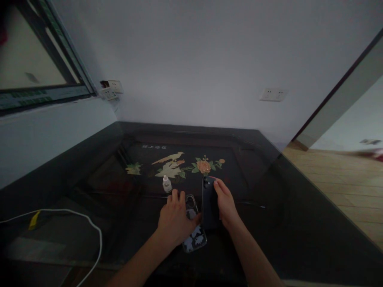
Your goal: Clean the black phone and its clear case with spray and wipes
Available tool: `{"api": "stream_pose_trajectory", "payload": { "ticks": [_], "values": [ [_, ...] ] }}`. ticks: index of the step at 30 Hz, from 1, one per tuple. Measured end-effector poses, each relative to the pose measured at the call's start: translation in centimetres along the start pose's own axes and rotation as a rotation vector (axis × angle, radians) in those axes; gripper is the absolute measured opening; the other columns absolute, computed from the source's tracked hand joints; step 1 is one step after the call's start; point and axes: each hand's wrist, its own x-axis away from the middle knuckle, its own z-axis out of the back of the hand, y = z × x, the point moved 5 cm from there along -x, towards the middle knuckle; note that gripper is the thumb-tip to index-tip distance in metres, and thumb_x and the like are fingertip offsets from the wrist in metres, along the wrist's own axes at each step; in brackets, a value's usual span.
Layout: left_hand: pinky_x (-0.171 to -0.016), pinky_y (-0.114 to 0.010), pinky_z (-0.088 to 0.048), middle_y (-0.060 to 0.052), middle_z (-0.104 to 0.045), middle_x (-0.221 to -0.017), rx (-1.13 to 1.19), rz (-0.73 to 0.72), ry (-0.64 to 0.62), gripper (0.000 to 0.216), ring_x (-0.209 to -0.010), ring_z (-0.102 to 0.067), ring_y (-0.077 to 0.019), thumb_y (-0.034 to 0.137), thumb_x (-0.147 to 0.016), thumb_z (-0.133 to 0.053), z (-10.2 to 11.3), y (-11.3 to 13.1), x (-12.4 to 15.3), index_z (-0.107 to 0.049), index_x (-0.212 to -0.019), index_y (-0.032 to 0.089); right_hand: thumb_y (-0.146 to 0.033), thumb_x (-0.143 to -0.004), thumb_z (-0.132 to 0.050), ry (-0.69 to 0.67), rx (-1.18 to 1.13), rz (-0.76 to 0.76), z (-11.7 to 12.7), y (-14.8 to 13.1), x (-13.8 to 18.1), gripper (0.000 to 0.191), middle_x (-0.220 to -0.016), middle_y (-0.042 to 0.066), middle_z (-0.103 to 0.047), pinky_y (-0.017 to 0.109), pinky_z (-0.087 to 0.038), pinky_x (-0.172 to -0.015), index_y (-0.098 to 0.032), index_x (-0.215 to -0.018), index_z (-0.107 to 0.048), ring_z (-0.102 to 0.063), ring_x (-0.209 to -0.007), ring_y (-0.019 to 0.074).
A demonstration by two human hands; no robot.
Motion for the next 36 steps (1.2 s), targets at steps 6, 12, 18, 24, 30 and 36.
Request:
{"api": "stream_pose_trajectory", "payload": {
  "ticks": [6, 12, 18, 24, 30, 36],
  "values": [
    [-0.099, -0.050, -0.045, -0.022, -0.047, -0.146, -0.077, -0.037, 0.096, 0.068, -0.127, -0.048, -0.0405, 0.038, -0.086, -0.057, 0.2, 0.2, 0.1, -0.045, -0.148, 0.012, -0.049, -0.090, -0.061, -0.136, -0.159, -0.158, -2.7, -1.2, 1.8, 0.053, -0.105, 0.003, -0.077, 0.029, -0.054, -0.054, -0.026, -0.137, -0.055, -0.070, -0.067, 0.0197],
    [-0.106, -0.053, -0.043, -0.020, -0.049, -0.147, -0.063, -0.099, 0.116, 0.049, -0.133, -0.046, -0.0393, 0.032, -0.094, -0.052, 0.1, -0.1, 0.1, -0.055, -0.140, 0.015, -0.056, -0.081, -0.074, -0.131, -0.240, -0.193, -3.5, -1.5, 2.5, 0.055, -0.083, 0.000, -0.071, 0.027, -0.051, -0.052, -0.023, -0.123, -0.061, -0.066, -0.065, 0.0187],
    [-0.099, -0.046, -0.049, -0.012, -0.062, -0.122, 0.311, -0.206, 0.194, 0.028, -0.115, -0.057, -0.0283, 0.034, -0.101, -0.045, 3.0, 1.5, 2.9, -0.061, -0.120, 0.020, -0.042, -0.070, -0.089, -0.153, -0.347, -0.252, -4.2, -1.7, 3.2, 0.049, -0.070, -0.008, -0.056, 0.018, -0.039, -0.044, -0.027, -0.107, -0.060, -0.051, -0.052, 0.0087],
    [-0.085, -0.035, -0.054, -0.010, -0.067, -0.118, 0.913, -0.034, -0.166, 0.040, -0.101, -0.066, -0.0223, 0.053, -0.097, -0.053, 2.6, 3.1, 4.6, -0.056, -0.122, 0.022, -0.031, -0.073, -0.083, -0.238, -0.707, -0.275, -5.2, -2.8, 3.6, 0.041, -0.075, -0.007, -0.056, 0.020, -0.049, -0.055, -0.027, -0.109, -0.063, -0.051, -0.058, 0.0085],
    [-0.075, -0.033, -0.053, -0.010, -0.072, -0.106, 0.902, 0.068, -0.204, 0.044, -0.089, -0.069, -0.0231, 0.051, -0.087, -0.065, 1.4, 2.6, 3.7, -0.059, -0.117, 0.020, -0.049, -0.088, -0.065, -0.208, -0.474, -0.264, -5.2, -1.9, 3.5, 0.044, -0.104, 0.005, -0.073, 0.034, -0.059, -0.069, -0.029, -0.127, -0.062, -0.070, -0.081, 0.0213],
    [-0.083, -0.039, -0.050, -0.011, -0.071, -0.106, 0.543, 0.049, -0.042, 0.043, -0.095, -0.068, -0.0288, 0.052, -0.083, -0.066, 0.6, 1.9, 3.3, -0.060, -0.111, 0.020, -0.055, -0.090, -0.062, -0.169, 0.226, 0.087, -1.7, -2.3, 1.0, 0.043, -0.112, 0.007, -0.074, 0.037, -0.060, -0.080, -0.026, -0.120, -0.069, -0.071, -0.096, 0.0251]
  ]
}}
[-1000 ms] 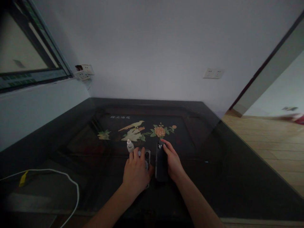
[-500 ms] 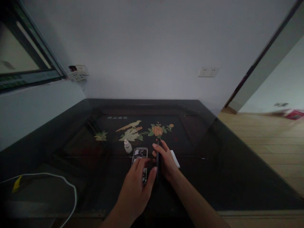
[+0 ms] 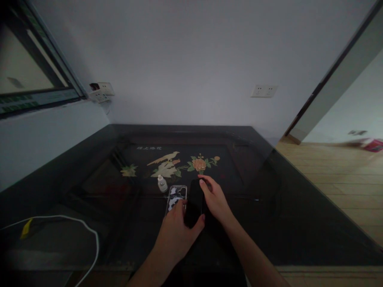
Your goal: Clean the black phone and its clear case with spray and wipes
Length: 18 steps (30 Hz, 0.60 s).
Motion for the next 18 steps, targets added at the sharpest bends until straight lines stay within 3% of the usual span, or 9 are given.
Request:
{"api": "stream_pose_trajectory", "payload": {
  "ticks": [4, 7, 12, 18],
  "values": [
    [-0.086, -0.042, -0.050, -0.013, -0.068, -0.111, -0.158, -0.010, 0.030, 0.051, -0.099, -0.067, -0.0313, 0.056, -0.082, -0.066, -0.6, -0.3, 0.1, -0.058, -0.116, 0.019, -0.048, -0.083, -0.070, -0.040, 0.201, -0.029, 1.9, 1.0, -1.3, 0.038, -0.107, 0.009, -0.074, 0.032, -0.059, -0.060, -0.023, -0.111, -0.073, -0.072, -0.079, 0.0223],
    [-0.090, -0.041, -0.051, -0.016, -0.064, -0.123, -0.222, -0.027, 0.002, 0.066, -0.109, -0.064, -0.0331, 0.058, -0.076, -0.072, -1.2, -0.4, 0.3, -0.056, -0.125, 0.017, -0.042, -0.081, -0.073, -0.088, 0.215, -0.076, 2.1, 1.4, -2.0, 0.034, -0.108, 0.010, -0.075, 0.031, -0.059, -0.058, -0.022, -0.108, -0.074, -0.073, -0.084, 0.0245],
    [-0.095, -0.040, -0.051, -0.016, -0.060, -0.131, -0.340, 0.004, -0.038, 0.078, -0.118, -0.061, -0.0323, 0.047, -0.072, -0.081, -1.9, -0.9, 0.6, -0.052, -0.137, 0.015, -0.038, -0.083, -0.070, -0.180, 0.227, -0.100, 1.5, 1.5, -2.6, 0.033, -0.112, 0.011, -0.075, 0.031, -0.060, -0.064, -0.020, -0.111, -0.072, -0.074, -0.089, 0.0243],
    [-0.091, -0.041, -0.053, -0.013, -0.062, -0.126, -0.447, -0.021, 0.000, 0.078, -0.118, -0.059, -0.0328, 0.059, -0.070, -0.082, -1.9, -1.2, 0.5, -0.061, -0.132, 0.018, -0.039, -0.083, -0.072, -0.200, 0.308, 0.047, 1.6, 2.0, -3.2, 0.032, -0.107, 0.009, -0.077, 0.038, -0.057, -0.091, -0.020, -0.108, -0.074, -0.073, -0.102, 0.0252]
  ]
}}
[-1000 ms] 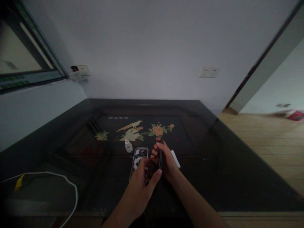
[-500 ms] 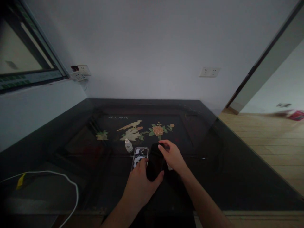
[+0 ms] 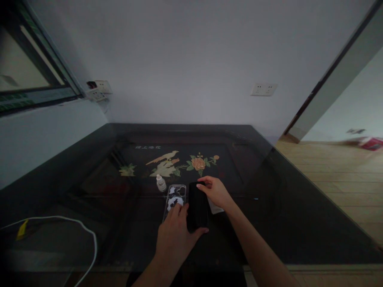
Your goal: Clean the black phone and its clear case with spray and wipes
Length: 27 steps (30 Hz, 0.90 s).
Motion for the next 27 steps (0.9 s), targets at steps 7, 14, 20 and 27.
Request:
{"api": "stream_pose_trajectory", "payload": {
  "ticks": [7, 14, 20, 27],
  "values": [
    [-0.097, -0.045, -0.049, -0.012, -0.065, -0.116, 0.000, -0.023, 0.066, 0.075, -0.111, -0.060, -0.0329, 0.063, -0.065, -0.082, 0.19, -0.25, -0.21, -0.067, -0.124, 0.019, -0.039, -0.087, -0.069, 0.022, 0.230, 0.017, 0.05, -0.12, 0.00, 0.028, -0.101, 0.006, -0.077, 0.035, -0.054, -0.086, -0.022, -0.109, -0.075, -0.071, -0.094, 0.0226],
    [-0.097, -0.049, -0.046, -0.014, -0.066, -0.116, 0.026, -0.037, 0.066, 0.078, -0.111, -0.060, -0.0351, 0.066, -0.064, -0.082, -0.06, -0.55, -0.11, -0.067, -0.123, 0.018, -0.039, -0.087, -0.069, 0.073, 0.354, 0.068, -0.07, -0.15, 0.07, 0.026, -0.102, 0.006, -0.069, 0.033, -0.052, -0.082, -0.023, -0.106, -0.077, -0.066, -0.086, 0.0192],
    [-0.097, -0.049, -0.045, -0.013, -0.066, -0.116, 0.060, -0.040, 0.070, 0.080, -0.112, -0.060, -0.0344, 0.065, -0.062, -0.084, -0.34, -0.75, -0.14, -0.066, -0.122, 0.015, -0.037, -0.086, -0.071, 0.074, 0.370, 0.060, -0.11, 0.41, -0.08, 0.025, -0.101, 0.005, -0.067, 0.034, -0.051, -0.084, -0.024, -0.107, -0.077, -0.065, -0.090, 0.0200],
    [-0.102, -0.050, -0.043, -0.014, -0.064, -0.121, 0.097, -0.026, 0.080, 0.073, -0.117, -0.059, -0.0352, 0.057, -0.068, -0.082, -0.53, -0.70, 0.27, -0.063, -0.125, 0.016, -0.039, -0.088, -0.069, 0.067, 0.375, 0.064, -0.24, 0.56, -0.01, 0.026, -0.102, 0.005, -0.066, 0.032, -0.050, -0.083, -0.024, -0.108, -0.076, -0.064, -0.089, 0.0188]
  ]
}}
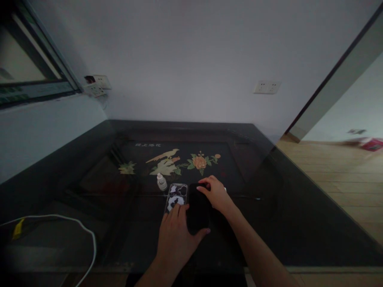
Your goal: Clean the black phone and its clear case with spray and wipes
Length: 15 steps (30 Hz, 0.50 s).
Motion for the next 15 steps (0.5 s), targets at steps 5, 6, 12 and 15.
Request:
{"api": "stream_pose_trajectory", "payload": {
  "ticks": [5, 6, 12, 15],
  "values": [
    [-0.105, -0.049, -0.041, -0.015, -0.063, -0.126, 0.017, 0.027, -0.013, 0.071, -0.122, -0.056, -0.0351, 0.051, -0.071, -0.080, -0.23, 0.04, 0.25, -0.061, -0.128, 0.014, -0.039, -0.087, -0.070, 0.007, 0.006, -0.001, -0.10, 0.04, -0.01, 0.025, -0.102, 0.004, -0.066, 0.032, -0.049, -0.081, -0.024, -0.106, -0.076, -0.064, -0.087, 0.0189],
    [-0.105, -0.049, -0.040, -0.015, -0.062, -0.127, 0.018, 0.028, -0.014, 0.072, -0.122, -0.056, -0.0352, 0.052, -0.071, -0.081, -0.27, 0.01, 0.25, -0.061, -0.129, 0.014, -0.039, -0.087, -0.070, 0.010, 0.008, -0.004, -0.10, 0.03, 0.01, 0.025, -0.102, 0.004, -0.066, 0.032, -0.049, -0.081, -0.025, -0.106, -0.076, -0.064, -0.087, 0.0190],
    [-0.104, -0.049, -0.041, -0.015, -0.063, -0.126, 0.010, 0.021, -0.008, 0.074, -0.121, -0.056, -0.0362, 0.055, -0.070, -0.082, -0.51, -0.08, 0.36, -0.061, -0.129, 0.015, -0.038, -0.087, -0.070, 0.000, 0.014, -0.007, -0.09, -0.12, 0.16, 0.024, -0.103, 0.004, -0.065, 0.033, -0.049, -0.080, -0.026, -0.107, -0.076, -0.064, -0.083, 0.0179],
    [-0.104, -0.049, -0.042, -0.016, -0.062, -0.128, -0.004, 0.025, -0.004, 0.074, -0.121, -0.056, -0.0368, 0.053, -0.072, -0.081, -0.59, 0.02, 0.55, -0.060, -0.131, 0.015, -0.039, -0.088, -0.069, -0.001, -0.002, -0.013, -0.04, -0.12, 0.18, 0.024, -0.104, 0.004, -0.066, 0.033, -0.049, -0.080, -0.026, -0.107, -0.077, -0.063, -0.082, 0.0176]
  ]
}}
